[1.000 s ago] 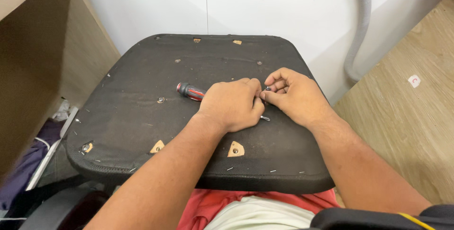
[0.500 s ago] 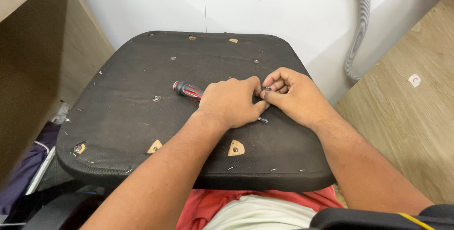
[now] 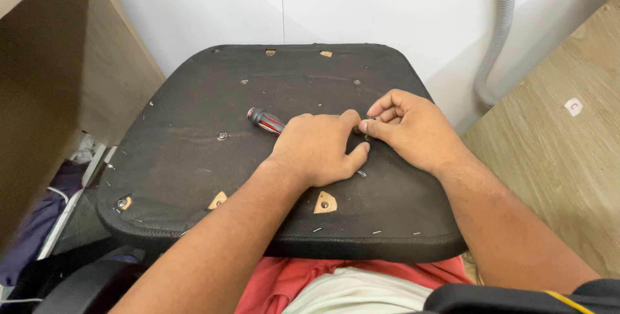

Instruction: The person uses a screwdriver to tighten a screw into the underside of an overturned chair seat. The hands hold the screwdriver and rotate it repeatedly to secure the fastener into the seat base.

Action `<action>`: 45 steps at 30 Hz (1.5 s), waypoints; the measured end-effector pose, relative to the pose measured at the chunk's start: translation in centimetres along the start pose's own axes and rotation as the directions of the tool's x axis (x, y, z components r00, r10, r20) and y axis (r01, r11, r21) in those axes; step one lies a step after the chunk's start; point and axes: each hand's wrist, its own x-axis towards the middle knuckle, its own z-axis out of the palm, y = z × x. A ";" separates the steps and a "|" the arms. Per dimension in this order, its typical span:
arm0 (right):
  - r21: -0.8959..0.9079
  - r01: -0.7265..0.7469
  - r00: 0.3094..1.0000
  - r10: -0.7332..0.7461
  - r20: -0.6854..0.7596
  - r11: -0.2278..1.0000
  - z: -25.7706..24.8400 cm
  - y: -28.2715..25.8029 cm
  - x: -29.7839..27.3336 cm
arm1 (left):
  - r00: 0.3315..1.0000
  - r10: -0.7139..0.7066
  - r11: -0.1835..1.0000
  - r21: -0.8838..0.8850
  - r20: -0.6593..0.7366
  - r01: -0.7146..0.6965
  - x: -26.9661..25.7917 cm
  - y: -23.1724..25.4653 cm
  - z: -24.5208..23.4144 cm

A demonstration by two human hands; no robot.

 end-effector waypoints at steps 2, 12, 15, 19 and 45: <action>0.144 0.044 0.999 -0.046 0.006 0.989 -0.1 0.3 0.4 | 0.996 0.058 0.997 -0.050 -0.067 -0.062 0.2 -0.4 0.5; 0.275 0.007 1.000 0.001 -0.028 0.961 0.4 1.3 0.8 | 0.977 0.209 0.970 -0.130 0.031 -0.203 0.8 -0.4 0.9; 0.165 -0.048 0.998 0.053 -0.029 0.985 0.7 0.9 1.1 | 0.969 0.230 0.965 -0.152 0.086 -0.216 0.6 -0.3 0.6; 0.125 -0.065 0.997 0.068 -0.027 0.990 0.9 1.1 1.5 | 0.961 0.255 0.962 -0.131 0.109 -0.240 1.3 -0.3 0.6; -0.040 -0.138 0.990 0.137 -0.010 0.990 0.8 0.7 1.5 | 0.965 -0.242 0.967 -0.060 0.104 0.249 3.4 -0.1 1.1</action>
